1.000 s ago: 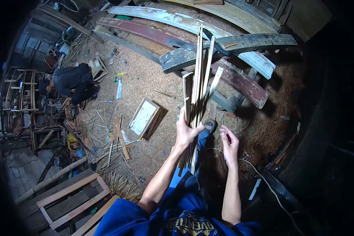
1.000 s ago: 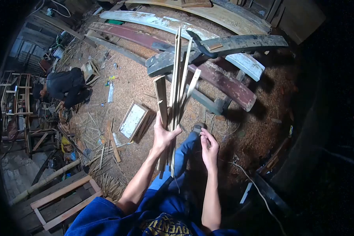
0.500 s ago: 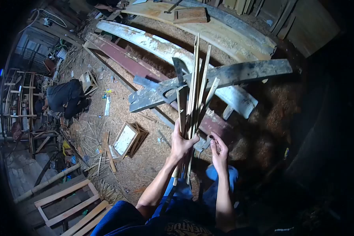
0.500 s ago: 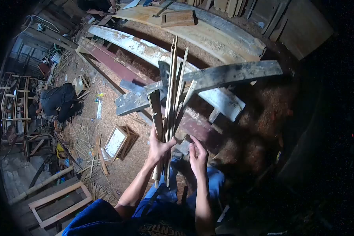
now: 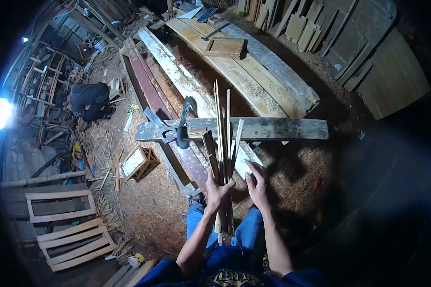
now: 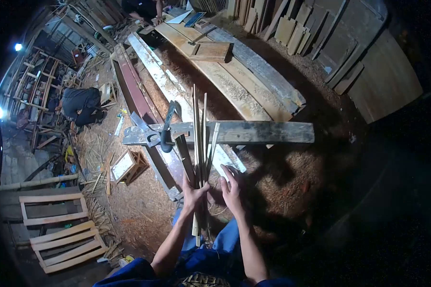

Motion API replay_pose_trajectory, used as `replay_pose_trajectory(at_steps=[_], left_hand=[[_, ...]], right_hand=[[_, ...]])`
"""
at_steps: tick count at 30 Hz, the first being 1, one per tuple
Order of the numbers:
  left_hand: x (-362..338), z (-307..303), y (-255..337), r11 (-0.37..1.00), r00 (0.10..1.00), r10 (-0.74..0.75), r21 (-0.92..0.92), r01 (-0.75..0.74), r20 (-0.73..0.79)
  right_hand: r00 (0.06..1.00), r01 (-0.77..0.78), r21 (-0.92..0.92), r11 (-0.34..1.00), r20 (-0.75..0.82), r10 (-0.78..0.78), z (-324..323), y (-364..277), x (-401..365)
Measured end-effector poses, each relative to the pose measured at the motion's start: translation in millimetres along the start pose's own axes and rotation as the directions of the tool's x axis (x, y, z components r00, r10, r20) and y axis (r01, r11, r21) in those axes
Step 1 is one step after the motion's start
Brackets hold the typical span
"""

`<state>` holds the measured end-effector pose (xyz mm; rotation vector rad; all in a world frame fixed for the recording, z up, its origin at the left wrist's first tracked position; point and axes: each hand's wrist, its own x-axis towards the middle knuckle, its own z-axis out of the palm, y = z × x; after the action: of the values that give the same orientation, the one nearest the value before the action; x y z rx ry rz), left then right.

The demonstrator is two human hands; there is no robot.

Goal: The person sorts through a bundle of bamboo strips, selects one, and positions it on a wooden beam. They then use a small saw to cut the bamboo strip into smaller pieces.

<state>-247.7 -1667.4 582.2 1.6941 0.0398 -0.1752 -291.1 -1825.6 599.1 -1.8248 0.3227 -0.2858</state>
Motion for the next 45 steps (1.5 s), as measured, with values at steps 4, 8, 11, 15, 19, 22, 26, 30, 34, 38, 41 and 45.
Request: replay_pose_trajectory(at_steps=[4, 8, 11, 15, 19, 22, 26, 30, 34, 38, 41, 45], left_hand=[[-8, 60, 30, 0.999, 0.999, -0.018, -0.043, 0.019, 0.028], [6, 95, 37, 0.995, 0.994, 0.058, -0.088, -0.049, 0.096], [17, 112, 58, 0.995, 0.994, 0.056, -0.091, -0.048, 0.09], [38, 118, 76, 0.997, 0.996, 0.05, -0.056, -0.046, 0.067], [68, 114, 66, 0.994, 0.998, 0.057, -0.094, -0.056, 0.008], [85, 110, 59, 0.992, 0.994, 0.099, -0.076, -0.102, -0.037], [104, 121, 59, 0.996, 0.995, 0.053, -0.063, -0.058, -0.084], [122, 162, 56, 0.981, 0.974, 0.157, -0.091, -0.173, -0.163], [135, 213, 57, 0.987, 0.963, 0.147, 0.094, -0.129, -0.225], [154, 286, 39, 0.995, 0.95, -0.027, -0.102, -0.005, -0.31], [154, 331, 54, 0.993, 0.92, -0.007, 0.107, 0.053, -0.391], [148, 382, 63, 0.987, 0.851, -0.038, 0.113, 0.113, -0.523]], right_hand=[[0.991, 0.129, -0.136, 0.982, 0.045, -0.124, -55, -4, 23], [0.992, 0.097, -0.138, 0.986, 0.093, -0.085, -88, -5, 34], [0.99, 0.129, -0.136, 0.982, 0.069, -0.12, -102, -1, 52], [0.97, 0.241, -0.22, 0.945, 0.046, -0.237, -121, -26, 89], [0.967, 0.254, -0.222, 0.941, 0.079, -0.243, -138, -33, 120], [0.981, 0.186, -0.26, 0.948, 0.101, -0.165, -157, -36, 136], [0.97, 0.217, -0.235, 0.947, 0.162, -0.182, -171, -15, 153], [0.968, 0.179, -0.28, 0.943, 0.222, -0.118, -192, 0, 187], [0.926, 0.216, -0.213, 0.953, 0.354, -0.131, -218, 13, 241], [0.813, 0.426, -0.211, 0.88, 0.515, -0.271, -244, 61, 312], [0.74, 0.457, -0.189, 0.869, 0.622, -0.254, -267, 63, 354], [0.586, 0.578, -0.128, 0.806, 0.752, -0.301, -293, 66, 397]])
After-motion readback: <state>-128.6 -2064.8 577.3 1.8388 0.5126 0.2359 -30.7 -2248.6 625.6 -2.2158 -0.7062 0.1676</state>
